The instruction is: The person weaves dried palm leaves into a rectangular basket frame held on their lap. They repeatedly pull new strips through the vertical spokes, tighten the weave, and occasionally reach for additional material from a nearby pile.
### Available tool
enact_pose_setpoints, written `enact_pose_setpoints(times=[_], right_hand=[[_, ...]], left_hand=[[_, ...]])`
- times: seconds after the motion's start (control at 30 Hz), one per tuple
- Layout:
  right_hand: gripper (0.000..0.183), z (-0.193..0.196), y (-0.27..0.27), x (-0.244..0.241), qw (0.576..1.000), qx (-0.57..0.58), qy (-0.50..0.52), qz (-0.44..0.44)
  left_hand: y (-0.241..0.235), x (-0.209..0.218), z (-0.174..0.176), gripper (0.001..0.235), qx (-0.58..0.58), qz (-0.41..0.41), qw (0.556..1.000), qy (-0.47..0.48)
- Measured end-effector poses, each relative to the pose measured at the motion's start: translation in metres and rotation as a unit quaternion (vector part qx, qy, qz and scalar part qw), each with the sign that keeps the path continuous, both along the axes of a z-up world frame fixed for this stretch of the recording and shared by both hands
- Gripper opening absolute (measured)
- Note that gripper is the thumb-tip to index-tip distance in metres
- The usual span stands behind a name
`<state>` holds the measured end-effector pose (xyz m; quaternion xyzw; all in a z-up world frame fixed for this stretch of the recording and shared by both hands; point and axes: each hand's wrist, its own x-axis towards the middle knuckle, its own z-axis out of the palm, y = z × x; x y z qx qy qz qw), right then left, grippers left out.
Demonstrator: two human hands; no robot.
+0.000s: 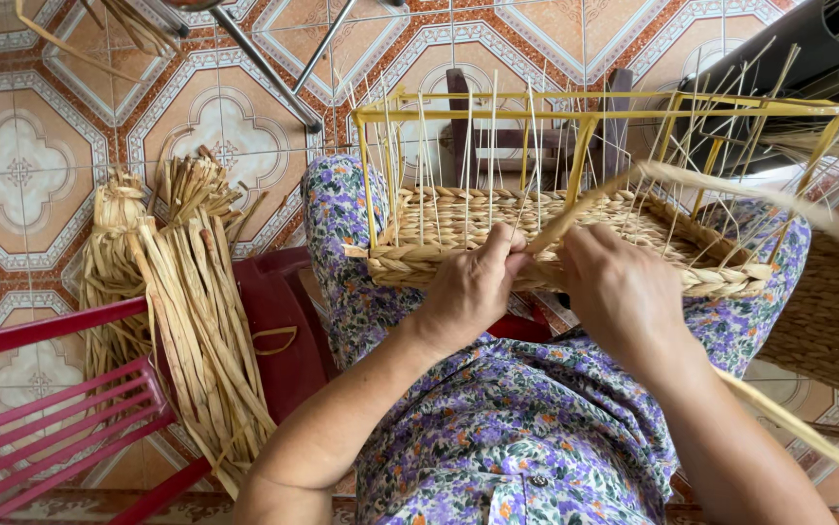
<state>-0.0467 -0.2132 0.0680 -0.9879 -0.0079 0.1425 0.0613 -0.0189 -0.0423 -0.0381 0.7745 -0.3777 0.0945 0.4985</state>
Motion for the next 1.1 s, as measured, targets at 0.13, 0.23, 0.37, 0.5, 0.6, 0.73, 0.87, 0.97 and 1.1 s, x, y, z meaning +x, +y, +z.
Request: enact_pose_setpoints(times=[0.13, 0.23, 0.37, 0.5, 0.6, 0.73, 0.87, 0.97, 1.1], right_hand=[[0.037, -0.042, -0.017, 0.015, 0.912, 0.371, -0.175, 0.004], [0.013, -0.059, -0.026, 0.004, 0.724, 0.653, -0.058, -0.216], [0.014, -0.056, -0.036, -0.021, 0.661, 0.728, 0.003, -0.182], [0.015, -0.036, -0.049, -0.027, 0.869, 0.431, -0.221, 0.100], [0.038, -0.014, -0.067, -0.030, 0.978, 0.178, -0.099, -0.036], [0.021, -0.012, -0.074, -0.027, 0.990, 0.092, -0.104, -0.021], [0.016, -0.013, -0.075, -0.034, 0.989, 0.074, -0.128, -0.021], [0.019, -0.007, -0.072, -0.053, 0.969, 0.143, -0.198, -0.027], [0.038, -0.014, -0.039, -0.068, 0.956, 0.169, -0.235, 0.055]], left_hand=[[0.015, 0.014, 0.022, 0.013, 0.052, -0.104, 0.964, 0.237], [0.012, 0.036, 0.037, 0.011, 0.098, -0.114, 0.891, 0.429], [-0.008, 0.053, 0.041, 0.009, 0.216, -0.095, 0.848, 0.475], [-0.020, 0.053, 0.038, 0.010, 0.213, -0.103, 0.947, 0.218], [-0.015, 0.054, 0.038, 0.014, 0.203, -0.122, 0.905, 0.353], [-0.002, 0.044, 0.029, 0.017, 0.126, -0.117, 0.914, 0.368], [0.004, 0.025, 0.022, 0.022, 0.009, -0.021, 0.949, 0.315], [0.008, 0.010, 0.023, 0.017, -0.044, 0.070, 0.970, 0.228], [-0.004, -0.002, 0.031, 0.029, -0.033, 0.065, 0.984, 0.161]])
